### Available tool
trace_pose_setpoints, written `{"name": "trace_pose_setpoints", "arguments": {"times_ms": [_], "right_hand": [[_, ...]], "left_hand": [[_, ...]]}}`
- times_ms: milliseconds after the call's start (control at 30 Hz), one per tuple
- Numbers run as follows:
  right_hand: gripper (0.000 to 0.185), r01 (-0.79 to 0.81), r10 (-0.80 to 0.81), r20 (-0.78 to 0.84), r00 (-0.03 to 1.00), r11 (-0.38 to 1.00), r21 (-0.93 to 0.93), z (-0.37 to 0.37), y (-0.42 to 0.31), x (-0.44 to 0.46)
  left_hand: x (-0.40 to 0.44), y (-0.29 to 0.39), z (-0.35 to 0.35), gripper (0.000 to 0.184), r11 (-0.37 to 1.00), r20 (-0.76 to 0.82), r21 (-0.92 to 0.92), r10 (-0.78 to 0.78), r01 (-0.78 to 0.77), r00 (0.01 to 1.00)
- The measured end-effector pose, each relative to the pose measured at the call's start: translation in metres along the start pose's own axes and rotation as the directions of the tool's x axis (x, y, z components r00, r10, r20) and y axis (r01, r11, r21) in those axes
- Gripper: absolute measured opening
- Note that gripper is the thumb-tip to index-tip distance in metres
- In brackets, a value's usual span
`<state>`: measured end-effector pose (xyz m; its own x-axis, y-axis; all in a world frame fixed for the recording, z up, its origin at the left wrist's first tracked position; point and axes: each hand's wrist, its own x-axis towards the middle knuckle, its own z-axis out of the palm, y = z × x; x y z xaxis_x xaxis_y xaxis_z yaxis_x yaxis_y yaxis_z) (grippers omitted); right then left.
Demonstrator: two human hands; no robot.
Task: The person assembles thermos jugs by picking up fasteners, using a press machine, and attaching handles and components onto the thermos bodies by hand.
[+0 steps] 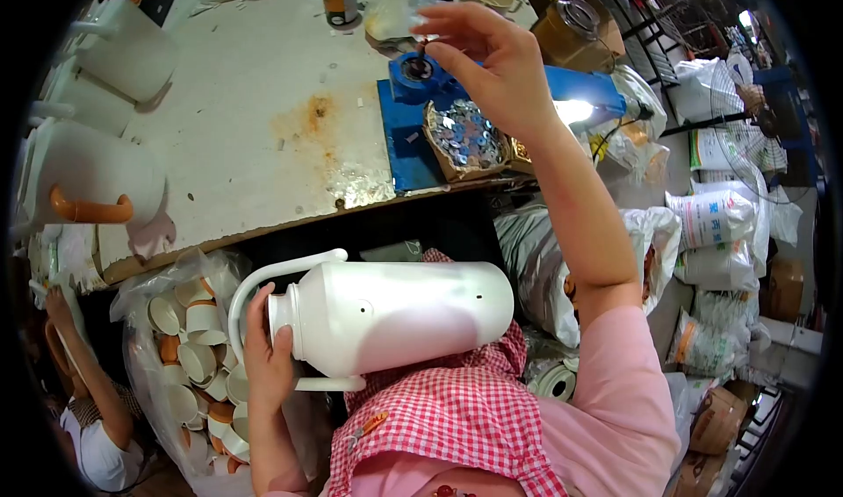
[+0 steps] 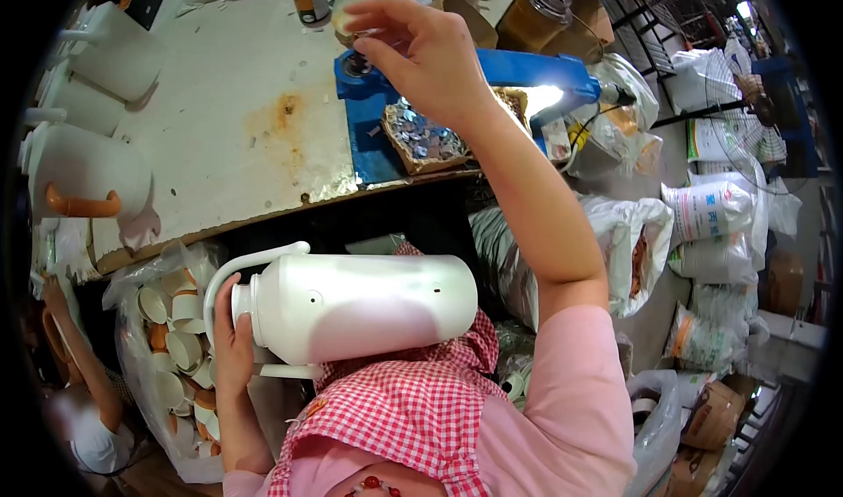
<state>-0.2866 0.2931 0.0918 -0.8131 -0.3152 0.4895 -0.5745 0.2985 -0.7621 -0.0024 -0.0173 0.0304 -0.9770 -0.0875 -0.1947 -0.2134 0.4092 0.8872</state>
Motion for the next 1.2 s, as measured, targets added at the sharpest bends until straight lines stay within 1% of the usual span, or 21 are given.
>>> {"name": "trace_pose_setpoints", "arguments": {"times_ms": [67, 133, 167, 200, 267, 300, 333, 400, 433, 533, 600, 667, 700, 733, 800, 833, 900, 1000, 1067, 1167, 1200], "right_hand": [[0.017, -0.021, 0.062, -0.225, 0.972, 0.984, 0.178, 0.002, -0.006, -0.014], [0.015, -0.090, 0.135, -0.221, 0.966, 0.975, 0.203, -0.010, 0.005, -0.050], [0.015, -0.292, 0.310, -0.063, 0.949, 0.934, 0.207, -0.014, 0.014, -0.071], [0.014, -0.479, 0.469, 0.097, 0.878, 0.860, 0.175, -0.014, 0.025, -0.084], [0.012, -0.325, 0.351, 0.078, 0.933, 0.916, -0.235, -0.006, 0.044, -0.099], [0.012, -0.319, 0.383, 0.088, 0.919, 0.857, -0.404, -0.003, 0.047, -0.097], [0.012, -0.323, 0.387, 0.087, 0.918, 0.857, -0.401, 0.000, 0.057, -0.097], [0.011, -0.045, 0.154, 0.155, 0.976, 0.838, -0.544, 0.008, 0.080, -0.095], [0.011, -0.016, 0.157, 0.194, 0.968, 0.813, -0.582, 0.009, 0.085, -0.095], [0.010, 0.029, 0.120, 0.223, 0.968, 0.821, -0.570, 0.008, 0.085, -0.092], [0.007, 0.036, 0.086, 0.190, 0.978, 0.828, -0.559, 0.004, 0.080, -0.093], [0.005, -0.094, 0.156, 0.089, 0.984, 0.869, -0.485, -0.003, 0.069, -0.097], [0.004, -0.053, 0.077, 0.033, 0.997, 0.885, -0.462, -0.006, 0.062, -0.099], [0.010, -0.056, 0.032, -0.100, 0.995, 0.965, -0.256, -0.010, 0.034, -0.092], [0.014, 0.152, -0.213, -0.238, 0.948, 0.956, -0.250, -0.007, 0.011, -0.070], [0.014, 0.148, -0.210, -0.240, 0.948, 0.957, -0.251, -0.004, 0.003, -0.057], [0.015, 0.254, -0.312, -0.313, 0.897, 0.944, -0.211, 0.005, -0.001, -0.027], [0.015, 0.337, -0.390, -0.319, 0.864, 0.918, -0.210, 0.018, 0.012, -0.002], [0.016, 0.371, -0.441, -0.259, 0.859, 0.886, -0.277, 0.015, 0.016, 0.000], [0.021, 0.500, -0.628, -0.138, 0.766, 0.716, -0.487, 0.008, 0.022, 0.002], [0.021, 0.501, -0.628, -0.137, 0.766, 0.717, -0.485, 0.006, 0.022, 0.002]], "left_hand": [[0.000, -0.001, 0.000, 0.061, 1.000, -0.006, -0.004, -0.003, 0.003, 1.000], [0.000, 0.001, -0.003, 0.061, 0.999, 0.001, 0.004, -0.038, 0.038, 0.999], [-0.001, 0.002, -0.002, 0.061, 0.997, -0.001, 0.008, -0.072, 0.072, 0.997], [0.001, 0.002, -0.001, 0.061, 0.997, -0.005, 0.002, -0.076, 0.076, 0.997], [0.003, 0.001, -0.002, 0.062, 0.999, -0.006, 0.039, -0.034, 0.035, 0.999], [0.005, 0.001, -0.002, 0.063, 0.999, 0.002, 0.043, -0.031, 0.031, 1.000], [0.005, 0.001, -0.001, 0.063, 0.998, 0.004, 0.047, -0.034, 0.033, 0.999], [0.004, 0.002, 0.001, 0.063, 0.998, -0.003, 0.004, -0.060, 0.060, 0.998], [0.004, 0.001, 0.000, 0.063, 0.998, -0.007, 0.009, -0.061, 0.062, 0.998], [0.002, -0.003, 0.001, 0.064, 0.999, -0.029, 0.035, -0.024, 0.025, 0.999], [0.002, -0.004, 0.001, 0.064, 0.998, -0.022, -0.032, -0.051, 0.050, 0.998], [0.003, 0.000, 0.001, 0.063, 0.995, -0.009, -0.067, -0.079, 0.078, 0.997], [0.004, 0.001, 0.000, 0.061, 0.989, 0.009, -0.102, -0.109, 0.110, 0.994], [0.008, -0.001, 0.003, 0.061, 0.989, -0.005, -0.111, -0.095, 0.093, 0.996], [0.007, -0.005, 0.005, 0.058, 0.990, -0.031, -0.119, -0.078, 0.074, 0.996], [0.007, -0.001, 0.005, 0.055, 0.990, -0.023, -0.113, -0.084, 0.080, 0.996], [0.006, 0.006, 0.005, 0.055, 0.987, -0.007, -0.124, -0.107, 0.106, 0.994], [0.005, 0.006, 0.003, 0.053, 0.988, -0.003, -0.115, -0.100, 0.100, 0.995], [0.004, 0.006, 0.001, 0.052, 0.992, -0.011, -0.095, -0.082, 0.081, 0.997], [0.003, 0.009, 0.004, 0.048, 0.990, -0.027, -0.119, -0.085, 0.081, 0.996], [0.004, 0.009, 0.004, 0.046, 0.989, -0.027, -0.115, -0.094, 0.091, 0.995]]}}
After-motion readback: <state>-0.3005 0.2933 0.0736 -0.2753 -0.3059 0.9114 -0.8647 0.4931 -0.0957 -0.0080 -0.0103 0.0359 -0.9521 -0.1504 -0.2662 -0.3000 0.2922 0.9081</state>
